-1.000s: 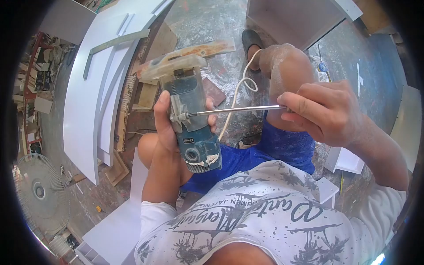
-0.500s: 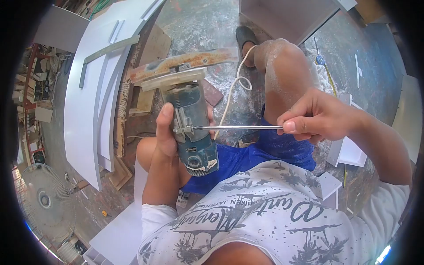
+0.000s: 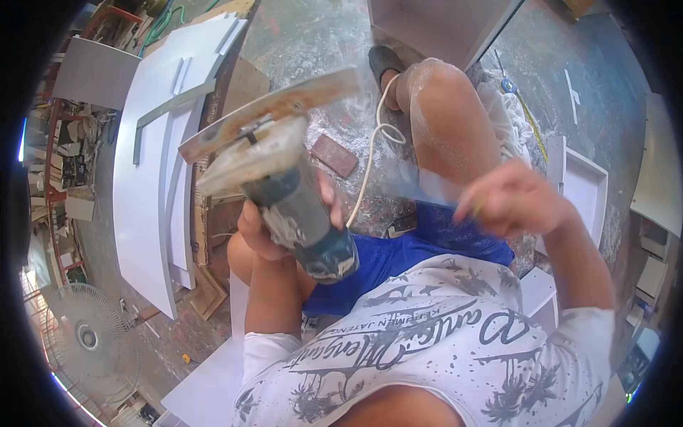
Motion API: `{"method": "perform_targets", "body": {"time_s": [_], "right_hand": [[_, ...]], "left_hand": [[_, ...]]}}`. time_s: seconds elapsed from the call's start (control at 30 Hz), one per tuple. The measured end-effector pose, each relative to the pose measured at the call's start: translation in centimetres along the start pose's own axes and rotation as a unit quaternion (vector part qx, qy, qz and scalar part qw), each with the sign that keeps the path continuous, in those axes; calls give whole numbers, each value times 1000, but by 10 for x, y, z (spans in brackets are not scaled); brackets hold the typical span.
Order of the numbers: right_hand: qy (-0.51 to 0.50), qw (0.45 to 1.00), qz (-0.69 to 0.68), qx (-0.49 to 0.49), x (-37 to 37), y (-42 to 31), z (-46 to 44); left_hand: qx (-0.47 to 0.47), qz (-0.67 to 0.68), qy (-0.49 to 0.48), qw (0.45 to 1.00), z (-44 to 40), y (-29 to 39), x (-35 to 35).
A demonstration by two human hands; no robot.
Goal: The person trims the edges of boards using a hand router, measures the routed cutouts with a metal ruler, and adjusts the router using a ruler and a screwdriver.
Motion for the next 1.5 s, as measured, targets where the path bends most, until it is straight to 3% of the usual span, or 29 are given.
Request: {"method": "perform_targets", "body": {"time_s": [0.07, 0.1, 0.13, 0.2, 0.27, 0.37, 0.4, 0.5, 0.6, 0.67, 0.73, 0.87, 0.93, 1.0, 1.03, 1.17, 1.3, 1.33, 1.4, 1.47, 1.5], "right_hand": [[261, 950, -39, -170, -36, 10, 23], [420, 895, -70, -135, -51, 18, 34], [523, 846, -11, -101, -65, 23, 44], [628, 754, 193, -16, -142, 100, 63], [583, 742, 313, 105, -180, 161, 69], [524, 788, 277, 166, -189, 203, 55], [498, 806, 289, 139, -199, 219, 50], [554, 730, 382, 121, -210, 226, 36], [610, 693, 385, -19, -184, 142, 13], [580, 758, 268, -129, -137, 62, -3], [503, 785, 244, -267, -76, -5, -12], [358, 802, 241, -412, 6, -74, -37], [302, 822, 300, -378, 13, -86, -53], [159, 911, 64, -374, 22, -71, -82], [78, 928, -55, -361, 24, -68, -93], [62, 925, 39, -374, 13, -69, -98], [61, 925, -16, -375, -3, -54, -113], [312, 787, 283, -451, 0, -81, -87], [305, 704, 166, -620, -15, -11, -114], [254, 702, 169, -644, -11, 13, -115], [211, 745, 233, -587, 2, 3, -105]], "left_hand": [[55, 41, 12, 998, -3, -1, -9], [79, 73, 21, 994, -7, -1, -14], [91, 116, 40, 988, -12, 2, -11], [110, 163, 78, 977, -23, 8, -6], [136, 132, 125, 974, -34, 13, -13], [168, 89, 141, 972, -49, 21, -13], [177, 82, 140, 971, -56, 23, -9], [221, 52, 177, 958, -79, 26, -2], [236, 19, 173, 956, -101, 31, 13], [245, 7, 149, 958, -114, 32, 20], [255, 13, 133, 958, -126, 32, 29], [261, 80, 135, 952, -136, 28, 47], [253, 118, 137, 950, -139, 26, 54], [244, 148, 137, 948, -139, 26, 57], [235, 151, 141, 950, -140, 26, 58], [212, 183, 176, 944, -137, 21, 60], [205, 143, 190, 949, -140, 6, 49], [204, 144, 195, 948, -143, 3, 44], [220, 138, 205, 944, -155, -2, 40], [226, 107, 235, 939, -169, -6, 36], [225, 93, 251, 937, -175, -9, 34]]}}
Point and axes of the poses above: each hand's wrist, its own z-axis away from the middle knuckle, its own x-axis out of the palm, y = z × x, the point moved 2 cm from there along -z, towards the middle knuckle, and after that the axes turned 13 degrees about x, right-handed, at the moved point
